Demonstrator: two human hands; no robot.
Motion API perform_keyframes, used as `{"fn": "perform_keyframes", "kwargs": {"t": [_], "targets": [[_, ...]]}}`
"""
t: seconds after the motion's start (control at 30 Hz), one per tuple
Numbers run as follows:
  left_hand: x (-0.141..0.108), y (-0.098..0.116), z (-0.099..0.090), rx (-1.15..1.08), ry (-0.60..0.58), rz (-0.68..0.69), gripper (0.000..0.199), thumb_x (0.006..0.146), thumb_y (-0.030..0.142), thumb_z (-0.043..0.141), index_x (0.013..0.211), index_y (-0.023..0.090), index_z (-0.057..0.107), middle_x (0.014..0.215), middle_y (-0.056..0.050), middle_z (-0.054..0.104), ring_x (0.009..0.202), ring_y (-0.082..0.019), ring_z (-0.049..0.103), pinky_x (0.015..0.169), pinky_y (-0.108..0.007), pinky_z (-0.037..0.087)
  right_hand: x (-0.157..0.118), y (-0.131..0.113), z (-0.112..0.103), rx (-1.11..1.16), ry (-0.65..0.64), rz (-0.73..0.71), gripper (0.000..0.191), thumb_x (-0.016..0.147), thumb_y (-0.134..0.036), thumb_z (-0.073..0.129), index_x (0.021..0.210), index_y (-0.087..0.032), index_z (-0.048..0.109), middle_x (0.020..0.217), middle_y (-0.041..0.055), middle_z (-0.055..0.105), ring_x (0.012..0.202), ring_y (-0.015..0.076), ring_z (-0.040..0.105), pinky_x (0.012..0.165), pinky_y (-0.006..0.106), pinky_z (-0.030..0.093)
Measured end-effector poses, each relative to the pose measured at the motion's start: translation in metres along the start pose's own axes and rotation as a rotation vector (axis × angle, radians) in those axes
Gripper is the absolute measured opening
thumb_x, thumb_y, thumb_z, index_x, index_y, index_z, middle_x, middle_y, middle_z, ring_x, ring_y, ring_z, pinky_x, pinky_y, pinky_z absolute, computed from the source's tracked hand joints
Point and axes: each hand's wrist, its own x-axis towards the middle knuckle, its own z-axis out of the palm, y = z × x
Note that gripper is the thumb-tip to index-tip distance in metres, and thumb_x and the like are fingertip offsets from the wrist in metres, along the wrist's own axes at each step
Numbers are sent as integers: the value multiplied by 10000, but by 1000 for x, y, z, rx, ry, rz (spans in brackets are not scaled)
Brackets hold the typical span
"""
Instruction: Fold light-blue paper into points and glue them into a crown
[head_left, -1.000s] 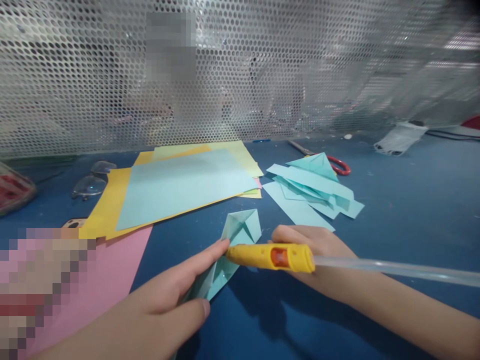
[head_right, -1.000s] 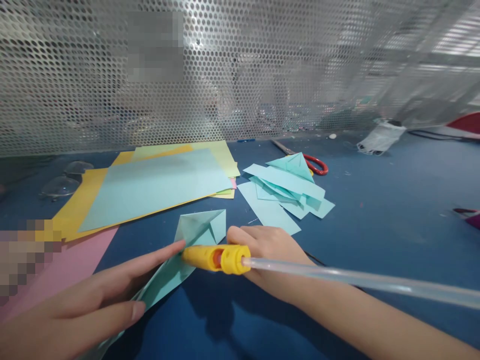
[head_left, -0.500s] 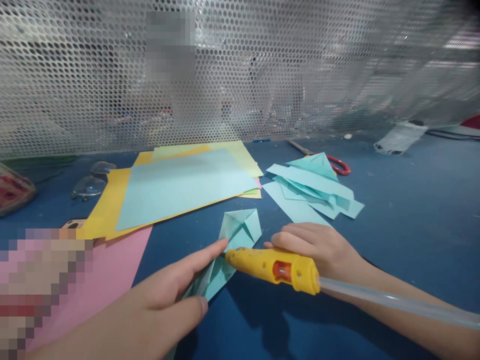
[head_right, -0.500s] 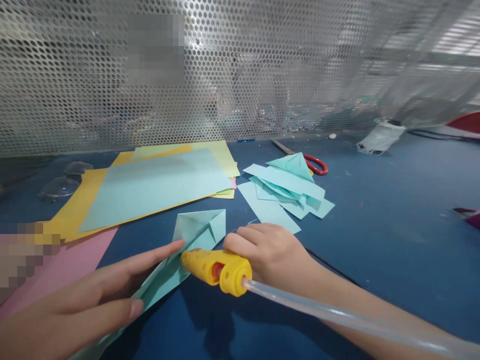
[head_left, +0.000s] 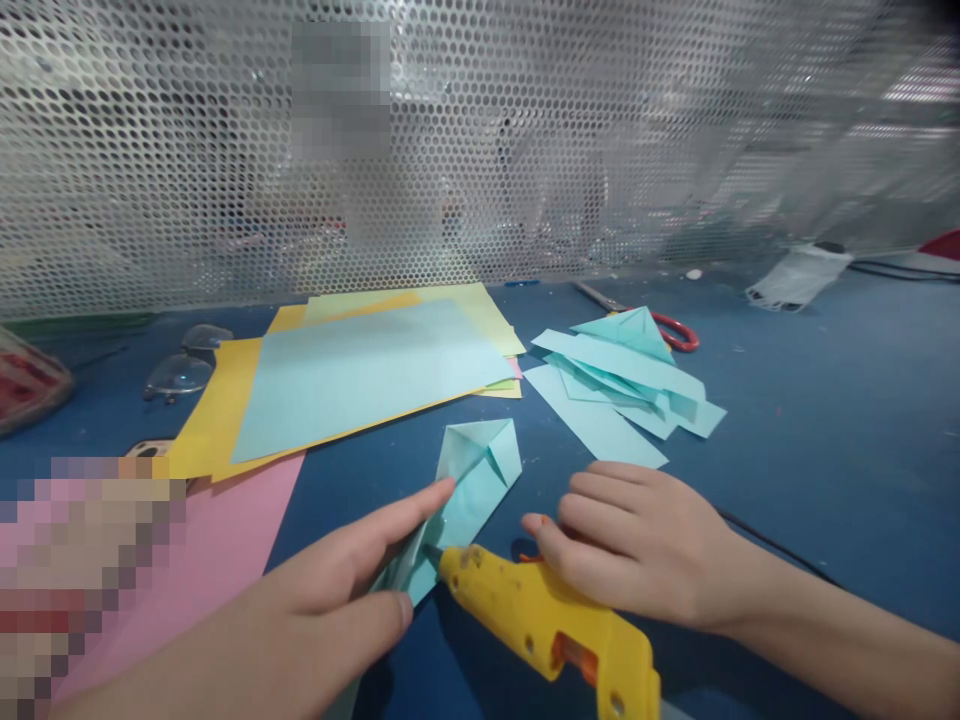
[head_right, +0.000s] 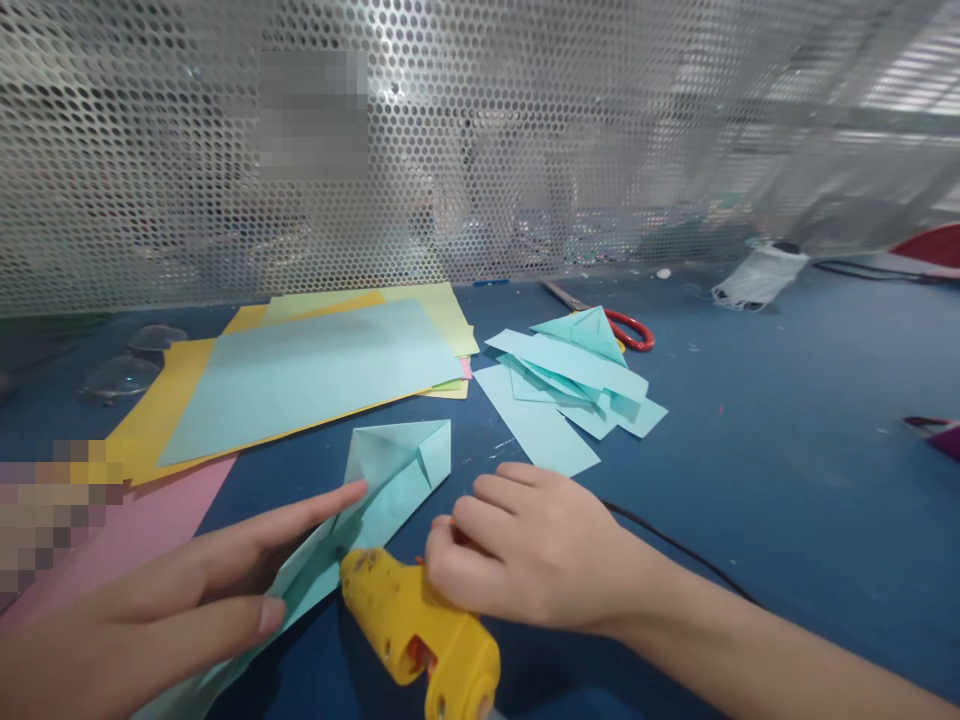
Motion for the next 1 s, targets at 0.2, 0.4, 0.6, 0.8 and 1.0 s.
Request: {"fn": "perform_keyframes", "kwargs": {"t": [0.2, 0.4, 0.6, 0.8, 1.0], "targets": [[-3, 9, 1, 43, 37, -145, 454, 867, 294, 569, 1316, 356, 537, 1450, 74, 440, 1364, -282, 336, 1074, -410, 335, -6, 6, 4, 59, 8, -6, 142, 865, -105, 579, 756, -195, 570, 537, -46, 461, 511, 119, 367, 513, 287, 314], [-3, 17, 2, 35, -4, -172, 491, 859, 293, 546, 1348, 323, 510, 1429, 38, 475, 1292, -281, 462, 994, -368, 456, -15, 7, 6, 352, -38, 279, 136, 892, -178, 554, 765, -205, 514, 587, -36, 481, 520, 104, 416, 507, 258, 315], [-2, 36, 7, 67, -33, -207, 584, 790, 214, 487, 1356, 356, 492, 1257, 54, 640, 1033, -242, 676, 842, -362, 575, -8, 12, -8, 799, -364, 895, 81, 739, -230, 567, 704, -226, 493, 580, -51, 534, 492, 101, 485, 448, 218, 357], [-3, 45, 11, 136, 5, -197, 619, 777, 175, 396, 1360, 363, 486, 1120, 54, 710, 977, -235, 694, 815, -379, 580, -5, 30, -12, 878, -563, 1365, 356, 667, -490, 701, 643, -222, 468, 486, -51, 494, 414, 104, 457, 414, 239, 364], [-1, 34, 5, 304, -76, 61, 653, 814, 112, 313, 1428, 316, 401, 1165, 22, 692, 848, -199, 727, 698, -307, 601, -5, 38, -15, 1377, -448, 1430, 374, 706, -481, 706, 634, -208, 461, 485, -60, 486, 413, 75, 450, 380, 190, 372]]}}
